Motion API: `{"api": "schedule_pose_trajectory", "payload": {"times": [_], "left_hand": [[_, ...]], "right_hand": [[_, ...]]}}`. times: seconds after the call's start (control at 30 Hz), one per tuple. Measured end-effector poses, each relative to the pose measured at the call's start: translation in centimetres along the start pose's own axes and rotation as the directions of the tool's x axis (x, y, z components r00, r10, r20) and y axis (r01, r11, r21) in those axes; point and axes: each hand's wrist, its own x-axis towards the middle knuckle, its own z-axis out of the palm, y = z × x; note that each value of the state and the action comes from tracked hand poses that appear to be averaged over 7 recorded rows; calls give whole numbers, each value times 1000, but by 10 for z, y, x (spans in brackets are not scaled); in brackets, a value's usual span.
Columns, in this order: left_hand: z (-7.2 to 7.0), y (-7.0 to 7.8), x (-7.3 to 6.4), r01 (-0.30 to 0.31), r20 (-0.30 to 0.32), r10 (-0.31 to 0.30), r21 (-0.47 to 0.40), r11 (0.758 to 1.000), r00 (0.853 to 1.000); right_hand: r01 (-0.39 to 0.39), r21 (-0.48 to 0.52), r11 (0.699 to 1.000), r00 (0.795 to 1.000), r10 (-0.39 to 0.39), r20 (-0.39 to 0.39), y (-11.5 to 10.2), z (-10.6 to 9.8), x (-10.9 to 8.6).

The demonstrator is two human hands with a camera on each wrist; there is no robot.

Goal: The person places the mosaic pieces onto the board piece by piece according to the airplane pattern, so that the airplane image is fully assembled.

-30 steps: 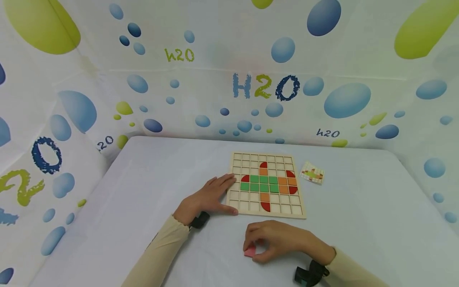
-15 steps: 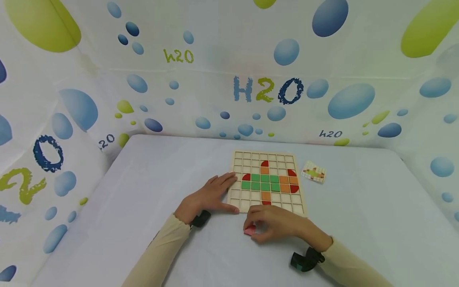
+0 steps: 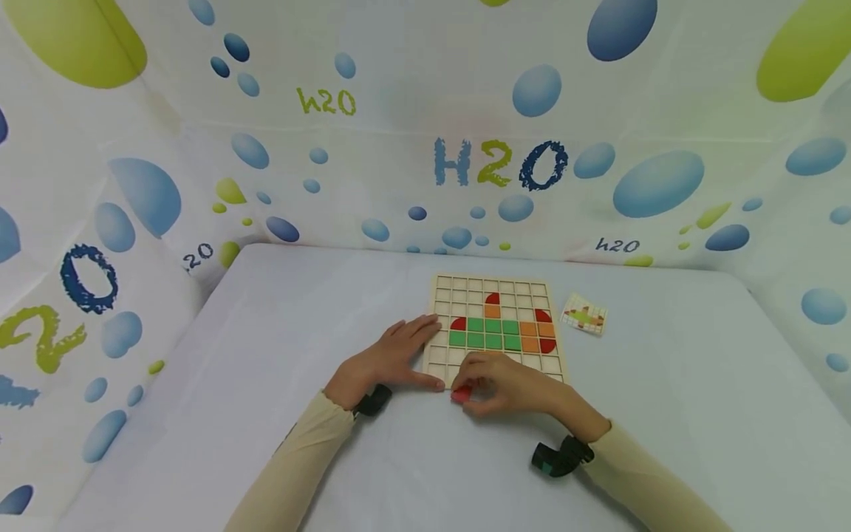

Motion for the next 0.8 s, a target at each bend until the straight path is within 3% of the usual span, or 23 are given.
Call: {"api": "schedule_pose_trajectory", "payload": {"times": [0.27,0.5,0.8], "left_hand": [[-1,2,1,16,14,-16,8,1000,1000],[-4,2,0,21,13,-21,13,1000,1000],[-3,2,-1,15,19,-15,-5,1000,1000]], "right_hand": [[-124,13,992,992,125,-32,8,-3,3],[-178,44,983,983,180,-44,16,-6,9],[-150,42,988,981,154,-118,29,-10,18]]}}
